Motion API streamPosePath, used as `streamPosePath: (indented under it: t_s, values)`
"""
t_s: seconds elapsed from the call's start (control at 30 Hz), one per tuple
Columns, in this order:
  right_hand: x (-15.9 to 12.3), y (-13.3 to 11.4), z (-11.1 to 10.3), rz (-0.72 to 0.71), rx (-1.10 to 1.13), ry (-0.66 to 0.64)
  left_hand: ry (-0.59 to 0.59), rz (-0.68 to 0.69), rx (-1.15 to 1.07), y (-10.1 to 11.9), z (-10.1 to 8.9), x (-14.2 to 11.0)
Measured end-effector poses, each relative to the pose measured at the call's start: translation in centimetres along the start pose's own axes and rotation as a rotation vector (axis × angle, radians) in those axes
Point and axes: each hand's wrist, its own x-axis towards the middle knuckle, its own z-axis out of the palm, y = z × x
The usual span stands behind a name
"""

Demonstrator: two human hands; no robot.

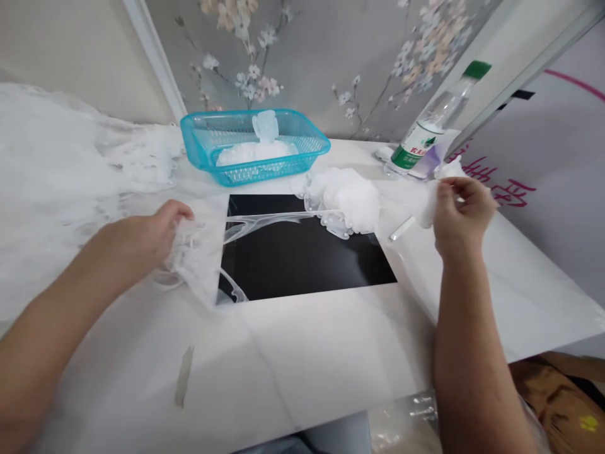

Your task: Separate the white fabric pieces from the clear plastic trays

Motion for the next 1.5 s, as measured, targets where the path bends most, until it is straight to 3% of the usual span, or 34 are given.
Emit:
streamPosePath:
  t_s: [0.07, 0.13, 0.2, 0.27, 0.37, 0.4, 0.47, 0.53, 0.63, 0.73, 0.97, 1.07, 1.2, 1.33, 1.4, 1.5]
  values:
    - [-0.1, -0.3, 0.1, 0.0, 0.015, -0.032, 0.002, -0.146, 0.117, -1.0, 0.0, 0.6]
    - [0.0, -0.3, 0.2, 0.005, 0.021, 0.017, -0.03, -0.254, 0.189, -1.6, 0.2, 1.0]
    - [-0.4, -0.4, 0.5, 0.024, 0.038, 0.046, -0.056, -0.279, 0.201, -1.4, 0.6, 1.0]
    - [-1.5, -1.0, 1.4, 0.046, 0.069, -0.015, -0.08, -0.242, 0.187, -0.5, 1.0, 0.7]
    - [-4.9, -3.8, 3.7, 0.129, 0.184, -0.349, -0.056, -0.097, 0.147, 2.2, 1.5, -0.5]
    - [-6.3, -5.0, 4.5, 0.245, 0.318, -0.56, 0.041, -0.013, 0.141, 3.4, 1.7, -1.1]
    - [-9.0, -7.6, 5.7, 0.431, 0.583, -0.804, 0.122, 0.205, 0.005, 5.7, 2.2, -2.3]
    - [-11.0, -9.7, 6.1, 0.564, 0.691, -0.932, -0.001, 0.292, -0.313, 7.8, 2.8, -3.7]
    - [-12.7, -11.4, 5.9, 0.615, 0.733, -1.012, -0.286, 0.132, -0.701, 10.0, 3.4, -5.1]
    - [-13.1, -11.9, 5.4, 0.578, 0.718, -1.004, -0.414, 0.053, -0.755, 11.0, 3.8, -5.4]
    - [-13.0, -12.4, 5.0, 0.488, 0.636, -0.94, -0.431, 0.029, -0.804, 10.7, 3.8, -4.9]
    - [-13.0, -12.4, 5.0, 0.371, 0.558, -0.884, -0.488, 0.034, -0.812, 10.5, 3.5, -4.9]
    - [-11.5, -10.7, 5.3, 0.268, 0.422, -0.715, -0.53, 0.161, -0.745, 10.5, 3.1, -5.0]
    - [-8.4, -7.0, 5.4, 0.267, 0.311, -0.3, -0.54, 0.432, -0.623, 11.0, 3.1, -5.7]
    - [-7.4, -5.6, 5.3, 0.337, 0.35, -0.273, -0.547, 0.45, -0.6, 11.3, 3.2, -6.0]
    - [-7.3, -5.4, 5.3, 0.417, 0.421, -0.386, -0.515, 0.4, -0.57, 11.5, 3.2, -6.0]
